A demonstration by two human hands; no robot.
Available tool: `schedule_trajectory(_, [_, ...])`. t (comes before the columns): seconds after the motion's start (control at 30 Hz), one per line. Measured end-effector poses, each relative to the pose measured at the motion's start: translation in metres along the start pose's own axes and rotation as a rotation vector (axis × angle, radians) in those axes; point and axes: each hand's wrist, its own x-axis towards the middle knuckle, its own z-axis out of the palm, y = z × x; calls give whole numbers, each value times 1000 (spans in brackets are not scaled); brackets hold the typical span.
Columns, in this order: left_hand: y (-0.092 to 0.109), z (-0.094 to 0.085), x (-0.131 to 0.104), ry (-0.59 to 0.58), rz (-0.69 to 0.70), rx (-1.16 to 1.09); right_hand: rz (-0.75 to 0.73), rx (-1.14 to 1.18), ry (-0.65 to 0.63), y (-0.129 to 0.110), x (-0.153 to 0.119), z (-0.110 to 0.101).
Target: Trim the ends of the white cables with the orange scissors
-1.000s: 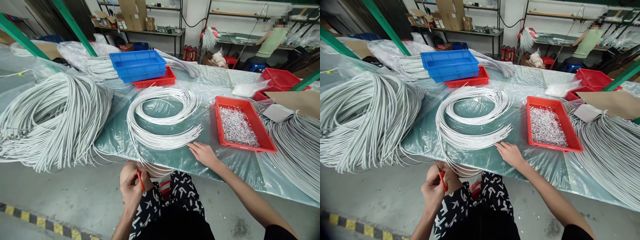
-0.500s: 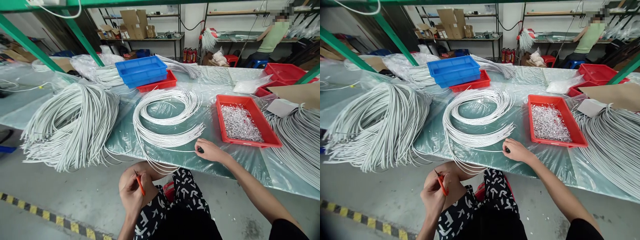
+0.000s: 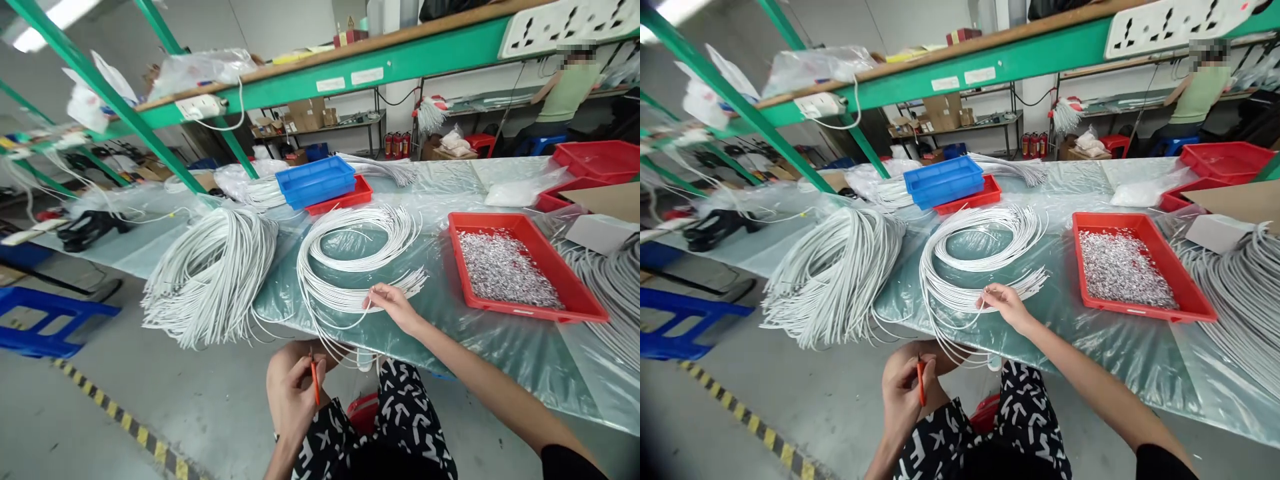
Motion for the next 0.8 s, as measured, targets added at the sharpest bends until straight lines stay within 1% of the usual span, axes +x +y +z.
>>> schedule_trajectory(0.1, [8, -1, 4, -14, 21, 34, 37, 33, -72, 7, 6, 3])
schedule_trajectory(0.2, [15, 1, 11, -39, 13, 57, 70, 49, -106, 16, 3, 1])
schedule_trajectory(0.27, [20, 5, 20, -56, 8, 46, 72, 26, -131, 20, -1, -1])
schedule_trajectory(0.33, [25, 13, 34, -83, 10, 21, 64, -24, -168, 22, -4, -1])
schedule_trajectory(0.47, [35, 34, 67, -241, 95, 3, 79, -71, -238, 22, -9, 1])
schedule_trajectory(0.57, [38, 46, 83, -373, 127, -52, 84, -69, -278, 22, -10, 2])
schedule_trajectory(0.63, [38, 49, 87, -411, 138, -87, 86, -70, -278, 23, -11, 3])
schedule_trajectory(0.8, [34, 46, 88, -408, 194, -52, 127, -79, -260, 21, -11, 4])
